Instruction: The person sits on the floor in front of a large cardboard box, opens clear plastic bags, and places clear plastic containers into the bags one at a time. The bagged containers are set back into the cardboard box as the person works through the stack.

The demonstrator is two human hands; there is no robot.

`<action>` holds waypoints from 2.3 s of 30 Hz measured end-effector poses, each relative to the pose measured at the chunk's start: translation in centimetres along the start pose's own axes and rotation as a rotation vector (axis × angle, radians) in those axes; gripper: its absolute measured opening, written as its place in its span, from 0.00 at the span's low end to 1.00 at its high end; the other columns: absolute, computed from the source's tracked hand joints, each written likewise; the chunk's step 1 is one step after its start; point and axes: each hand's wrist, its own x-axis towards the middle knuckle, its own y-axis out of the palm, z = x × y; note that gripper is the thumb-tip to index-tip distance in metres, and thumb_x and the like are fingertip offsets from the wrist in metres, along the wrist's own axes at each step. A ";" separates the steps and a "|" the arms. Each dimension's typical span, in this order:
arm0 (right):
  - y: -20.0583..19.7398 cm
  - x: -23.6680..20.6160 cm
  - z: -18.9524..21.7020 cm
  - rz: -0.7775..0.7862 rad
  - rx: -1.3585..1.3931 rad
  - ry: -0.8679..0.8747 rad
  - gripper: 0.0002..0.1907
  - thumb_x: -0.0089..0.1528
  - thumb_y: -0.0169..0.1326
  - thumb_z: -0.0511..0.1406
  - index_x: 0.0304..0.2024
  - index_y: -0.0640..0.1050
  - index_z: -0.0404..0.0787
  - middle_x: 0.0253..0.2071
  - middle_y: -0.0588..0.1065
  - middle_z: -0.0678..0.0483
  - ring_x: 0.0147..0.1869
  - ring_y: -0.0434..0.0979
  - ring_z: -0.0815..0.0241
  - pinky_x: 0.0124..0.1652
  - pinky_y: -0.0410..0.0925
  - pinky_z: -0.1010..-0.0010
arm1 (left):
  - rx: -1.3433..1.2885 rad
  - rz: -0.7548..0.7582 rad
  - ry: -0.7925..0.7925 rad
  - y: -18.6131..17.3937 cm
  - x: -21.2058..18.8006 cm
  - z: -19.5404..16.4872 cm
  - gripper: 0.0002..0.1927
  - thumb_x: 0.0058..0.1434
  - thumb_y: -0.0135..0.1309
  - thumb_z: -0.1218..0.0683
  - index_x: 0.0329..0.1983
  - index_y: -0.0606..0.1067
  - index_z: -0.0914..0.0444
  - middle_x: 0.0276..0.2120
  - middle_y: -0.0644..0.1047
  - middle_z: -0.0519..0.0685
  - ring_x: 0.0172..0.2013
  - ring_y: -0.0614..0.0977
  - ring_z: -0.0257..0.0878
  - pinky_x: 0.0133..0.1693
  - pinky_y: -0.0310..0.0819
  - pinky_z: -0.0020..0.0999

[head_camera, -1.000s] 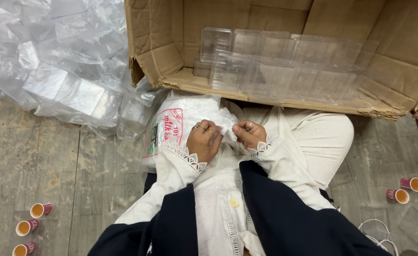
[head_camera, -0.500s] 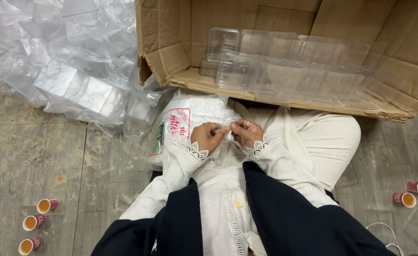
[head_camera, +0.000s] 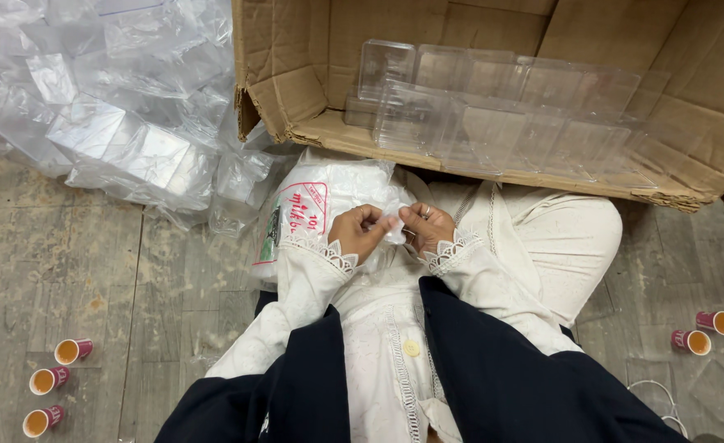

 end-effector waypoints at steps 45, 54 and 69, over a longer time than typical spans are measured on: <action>-4.6 -13.9 17.9 -0.696 -2.087 -0.816 0.13 0.62 0.61 0.43 0.42 0.84 0.42 0.45 0.82 0.45 0.50 0.82 0.49 0.60 0.63 0.47 | -0.356 -0.120 0.289 -5.9 -2.2 -5.1 0.15 0.70 0.43 0.61 0.57 0.72 0.68 0.37 0.75 0.46 0.36 0.72 0.35 0.39 0.67 0.31; 1.2 -5.8 16.2 0.645 -0.669 -0.556 0.54 0.58 0.69 0.47 0.77 0.53 0.42 0.74 0.61 0.46 0.78 0.59 0.53 0.73 0.54 0.62 | 0.117 0.517 0.606 -3.5 0.4 -13.4 0.10 0.59 0.50 0.62 0.43 0.75 0.69 0.30 0.75 0.48 0.31 0.75 0.36 0.37 0.73 0.33; 5.9 -5.1 12.3 -0.017 -0.651 -0.856 0.13 0.62 0.61 0.31 0.47 0.73 0.34 0.41 0.76 0.58 0.45 0.76 0.71 0.46 0.70 0.79 | -0.422 -0.144 0.201 3.3 3.9 -13.1 0.14 0.65 0.63 0.50 0.41 0.81 0.68 0.30 0.80 0.48 0.29 0.78 0.35 0.32 0.72 0.31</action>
